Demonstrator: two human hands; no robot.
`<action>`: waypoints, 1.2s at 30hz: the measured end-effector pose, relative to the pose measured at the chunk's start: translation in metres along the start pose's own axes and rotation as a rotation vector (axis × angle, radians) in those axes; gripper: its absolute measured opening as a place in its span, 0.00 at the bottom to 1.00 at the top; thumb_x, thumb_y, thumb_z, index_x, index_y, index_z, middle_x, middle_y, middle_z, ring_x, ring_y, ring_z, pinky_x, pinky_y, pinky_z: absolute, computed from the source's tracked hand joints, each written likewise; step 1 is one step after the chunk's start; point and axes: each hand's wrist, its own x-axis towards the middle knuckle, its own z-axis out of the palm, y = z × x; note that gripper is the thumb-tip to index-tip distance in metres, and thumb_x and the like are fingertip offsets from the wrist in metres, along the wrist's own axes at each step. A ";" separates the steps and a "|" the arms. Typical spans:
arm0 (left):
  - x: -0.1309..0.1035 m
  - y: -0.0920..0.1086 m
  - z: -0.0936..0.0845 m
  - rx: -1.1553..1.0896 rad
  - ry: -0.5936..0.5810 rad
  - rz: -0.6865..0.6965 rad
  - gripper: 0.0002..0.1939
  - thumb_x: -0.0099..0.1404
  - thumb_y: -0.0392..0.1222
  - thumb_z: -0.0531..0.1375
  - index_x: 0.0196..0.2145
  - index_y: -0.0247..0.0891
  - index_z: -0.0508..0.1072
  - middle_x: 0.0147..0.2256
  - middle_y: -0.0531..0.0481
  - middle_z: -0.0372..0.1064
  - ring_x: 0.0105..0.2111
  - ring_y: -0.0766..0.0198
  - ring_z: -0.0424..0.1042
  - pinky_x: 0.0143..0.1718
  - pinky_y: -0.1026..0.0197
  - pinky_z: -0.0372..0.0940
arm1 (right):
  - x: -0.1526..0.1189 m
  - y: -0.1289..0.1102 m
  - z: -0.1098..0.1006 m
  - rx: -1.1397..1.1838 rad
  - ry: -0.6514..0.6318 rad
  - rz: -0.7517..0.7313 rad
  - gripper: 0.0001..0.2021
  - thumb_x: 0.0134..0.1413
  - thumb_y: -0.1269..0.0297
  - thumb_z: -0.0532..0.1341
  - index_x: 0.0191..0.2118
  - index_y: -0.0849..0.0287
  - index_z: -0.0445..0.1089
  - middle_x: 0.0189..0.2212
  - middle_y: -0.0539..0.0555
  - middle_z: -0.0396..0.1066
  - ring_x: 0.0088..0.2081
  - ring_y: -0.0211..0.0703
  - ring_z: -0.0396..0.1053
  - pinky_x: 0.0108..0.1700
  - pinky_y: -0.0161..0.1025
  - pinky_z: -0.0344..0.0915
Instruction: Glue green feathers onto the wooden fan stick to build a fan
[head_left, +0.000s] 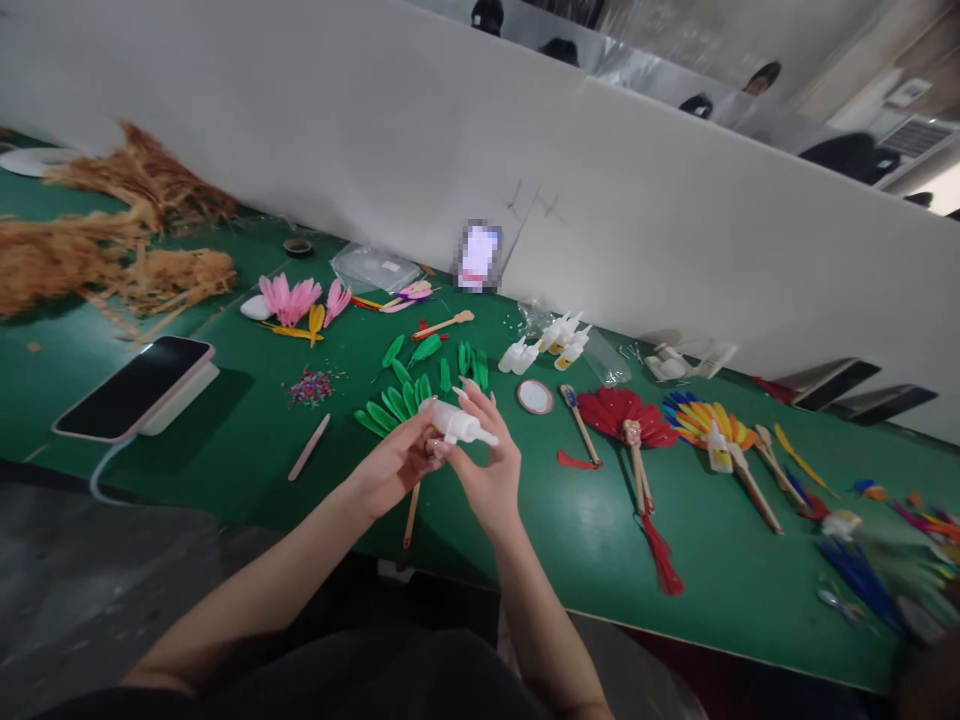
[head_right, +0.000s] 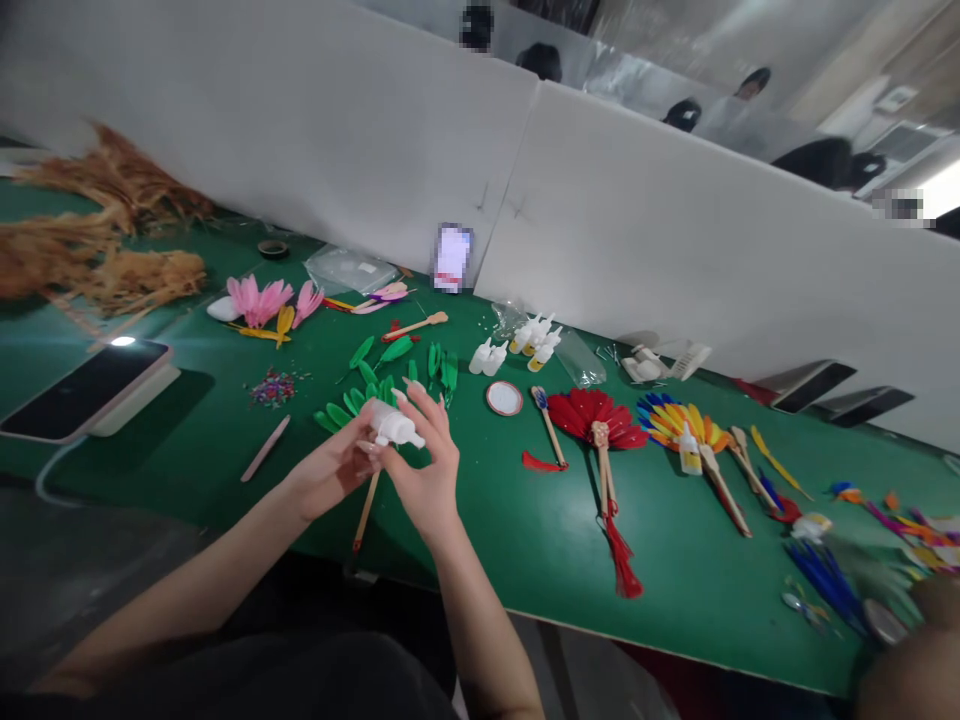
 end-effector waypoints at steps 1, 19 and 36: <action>0.000 -0.004 0.001 0.034 -0.007 0.010 0.16 0.56 0.55 0.64 0.33 0.39 0.73 0.25 0.53 0.67 0.23 0.72 0.65 0.23 0.68 0.63 | 0.001 -0.001 0.002 -0.002 0.004 -0.005 0.19 0.51 0.61 0.64 0.51 0.55 0.69 0.52 0.57 0.71 0.56 0.50 0.67 0.64 0.61 0.49; 0.055 0.024 -0.142 1.576 0.380 0.591 0.18 0.61 0.56 0.56 0.30 0.39 0.74 0.41 0.43 0.70 0.49 0.50 0.65 0.53 0.46 0.55 | -0.017 0.100 -0.041 -0.632 0.118 0.272 0.22 0.51 0.46 0.59 0.40 0.61 0.74 0.40 0.61 0.77 0.45 0.53 0.71 0.58 0.55 0.56; 0.069 0.018 -0.132 1.480 0.349 0.621 0.14 0.60 0.51 0.60 0.26 0.37 0.71 0.36 0.47 0.68 0.42 0.55 0.68 0.49 0.49 0.55 | -0.074 0.057 -0.012 -0.521 -0.038 -0.190 0.17 0.55 0.64 0.62 0.51 0.55 0.65 0.39 0.56 0.73 0.46 0.47 0.70 0.54 0.51 0.66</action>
